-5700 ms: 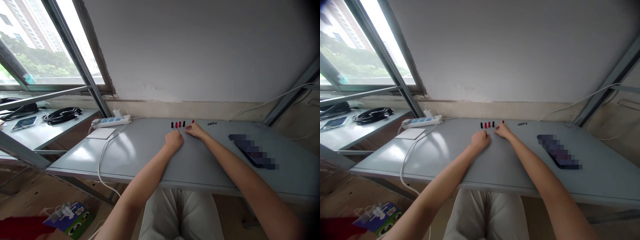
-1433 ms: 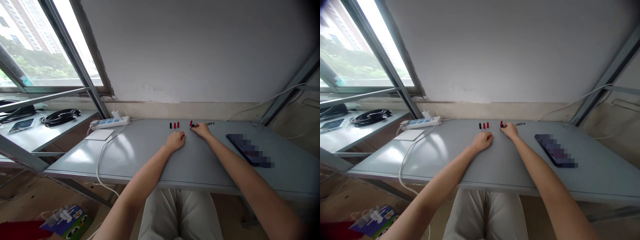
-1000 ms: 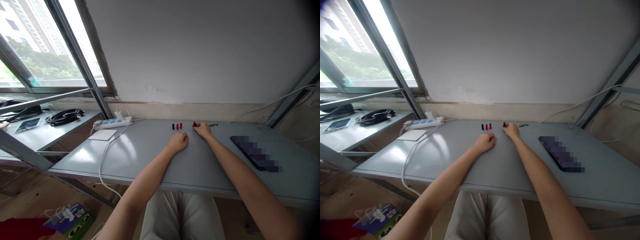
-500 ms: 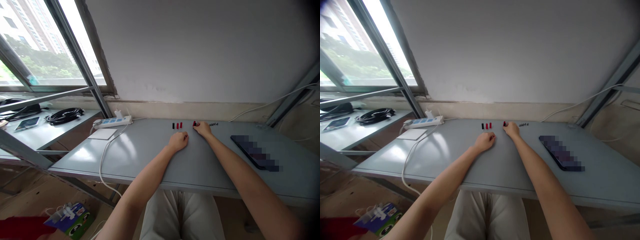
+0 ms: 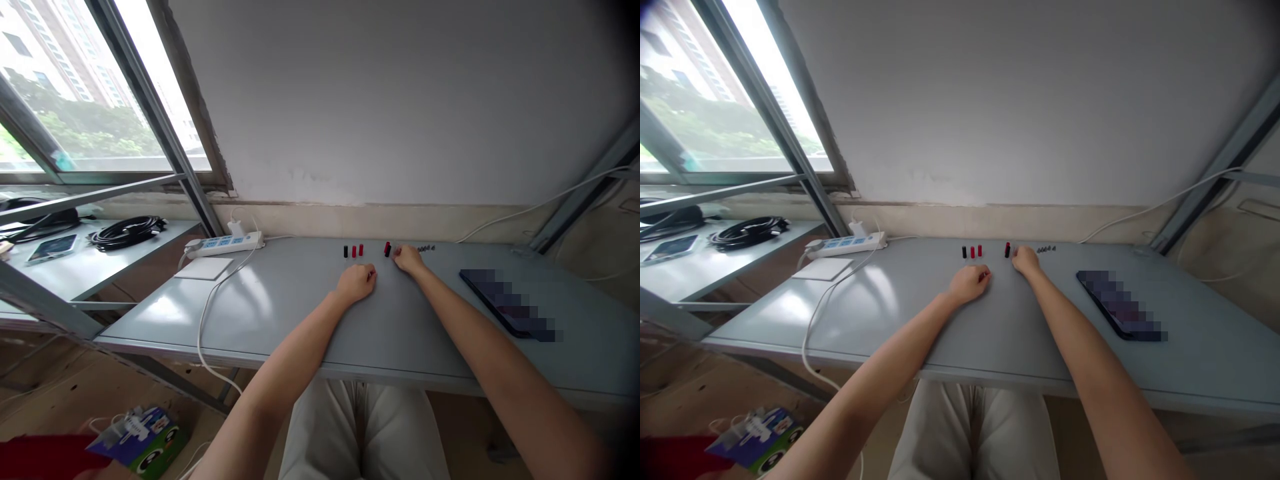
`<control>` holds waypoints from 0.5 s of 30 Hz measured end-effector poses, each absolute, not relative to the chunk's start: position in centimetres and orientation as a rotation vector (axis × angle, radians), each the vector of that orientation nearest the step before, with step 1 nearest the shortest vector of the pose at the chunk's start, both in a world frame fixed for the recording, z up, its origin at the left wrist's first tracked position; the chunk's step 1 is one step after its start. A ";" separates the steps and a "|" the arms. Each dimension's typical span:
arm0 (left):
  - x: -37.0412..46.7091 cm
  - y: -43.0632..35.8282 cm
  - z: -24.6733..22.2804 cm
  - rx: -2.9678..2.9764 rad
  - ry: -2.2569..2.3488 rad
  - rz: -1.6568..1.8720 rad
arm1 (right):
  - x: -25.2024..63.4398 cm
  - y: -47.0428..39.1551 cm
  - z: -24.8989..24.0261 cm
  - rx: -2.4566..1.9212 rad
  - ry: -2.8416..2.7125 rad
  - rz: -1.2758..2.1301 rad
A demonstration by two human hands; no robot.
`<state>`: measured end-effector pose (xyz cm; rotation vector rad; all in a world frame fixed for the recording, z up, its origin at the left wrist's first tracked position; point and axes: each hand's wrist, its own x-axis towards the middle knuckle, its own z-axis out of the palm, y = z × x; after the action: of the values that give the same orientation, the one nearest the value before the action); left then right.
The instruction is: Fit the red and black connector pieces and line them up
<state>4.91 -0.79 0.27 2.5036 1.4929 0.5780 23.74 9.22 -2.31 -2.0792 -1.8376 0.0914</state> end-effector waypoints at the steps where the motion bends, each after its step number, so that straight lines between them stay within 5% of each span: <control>1: 4.9 -0.8 0.3 2.501 1.493 0.571 | 23.7 9.2 -2.4 -2.075 -1.832 0.090; 15: 6.6 -0.8 0.2 2.378 1.720 0.466 | 23.4 5.4 -0.3 -2.156 -1.929 0.122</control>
<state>6.58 -0.79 0.25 2.3777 1.7205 0.4661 23.37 5.44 -0.32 -2.1562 -1.9291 0.1221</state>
